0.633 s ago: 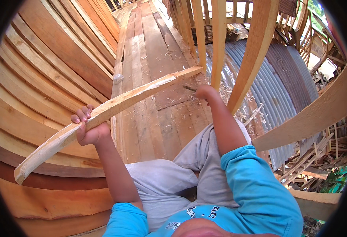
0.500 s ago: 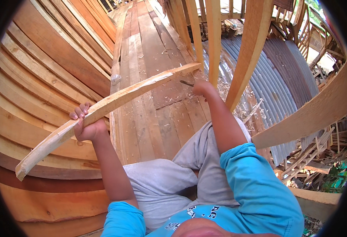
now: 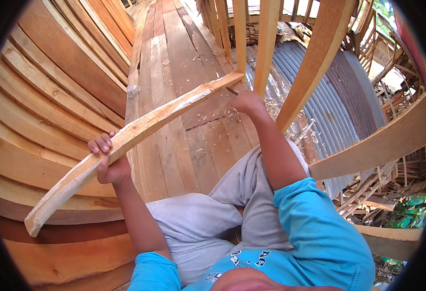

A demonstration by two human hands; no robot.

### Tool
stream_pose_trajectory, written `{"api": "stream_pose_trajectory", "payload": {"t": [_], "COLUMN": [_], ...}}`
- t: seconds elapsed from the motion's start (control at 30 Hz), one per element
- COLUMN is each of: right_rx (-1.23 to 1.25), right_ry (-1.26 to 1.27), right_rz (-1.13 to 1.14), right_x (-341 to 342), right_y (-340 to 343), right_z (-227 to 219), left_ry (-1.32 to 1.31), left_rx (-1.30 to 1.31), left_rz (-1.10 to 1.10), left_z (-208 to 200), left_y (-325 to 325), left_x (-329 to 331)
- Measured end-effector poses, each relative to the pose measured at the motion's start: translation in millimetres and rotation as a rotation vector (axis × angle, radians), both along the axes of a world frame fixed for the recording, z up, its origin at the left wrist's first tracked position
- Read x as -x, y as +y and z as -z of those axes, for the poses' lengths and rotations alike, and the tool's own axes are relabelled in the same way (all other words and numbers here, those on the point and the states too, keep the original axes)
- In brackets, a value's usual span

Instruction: The person sits on a wooden floor and uses a knife to carve a long, curved piece of wood. They hold the wood with their left hand and repeatedly shave thin layers from its surface with the knife in their right hand.

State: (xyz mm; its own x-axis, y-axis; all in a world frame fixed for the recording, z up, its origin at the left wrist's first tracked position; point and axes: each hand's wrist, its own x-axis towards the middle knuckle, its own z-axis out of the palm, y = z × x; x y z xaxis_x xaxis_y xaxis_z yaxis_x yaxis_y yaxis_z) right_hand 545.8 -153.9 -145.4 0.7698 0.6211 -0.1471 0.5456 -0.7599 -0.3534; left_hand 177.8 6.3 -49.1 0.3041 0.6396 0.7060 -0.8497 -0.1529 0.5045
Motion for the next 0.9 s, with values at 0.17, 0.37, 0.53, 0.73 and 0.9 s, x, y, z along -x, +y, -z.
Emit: {"api": "stream_pose_trajectory", "payload": {"t": [0.17,0.37,0.53,0.73,0.9], "right_rx": [-0.378,-0.666,-0.976,-1.01,-1.012], "right_ry": [0.187,0.928,0.877,0.981,0.954], "right_rz": [-0.089,0.26,0.271,0.221,0.235], "right_x": [23.0,76.7,78.3,72.1,69.3], "right_y": [-7.0,47.1,64.6,62.0,60.7], "right_z": [-31.4,9.0,8.2,2.0,-4.5], "left_ry": [-0.008,-0.096,-0.083,-0.09,-0.077], "left_rx": [0.251,0.185,0.2,0.23,0.296], "left_rz": [-0.279,-0.116,-0.091,-0.143,-0.253], "left_z": [-18.4,3.5,-7.4,-20.0,-26.3], "left_y": [-36.1,-14.2,-27.9,-50.8,-64.0], "left_x": [-13.9,2.7,-2.6,-9.3,-14.5]}}
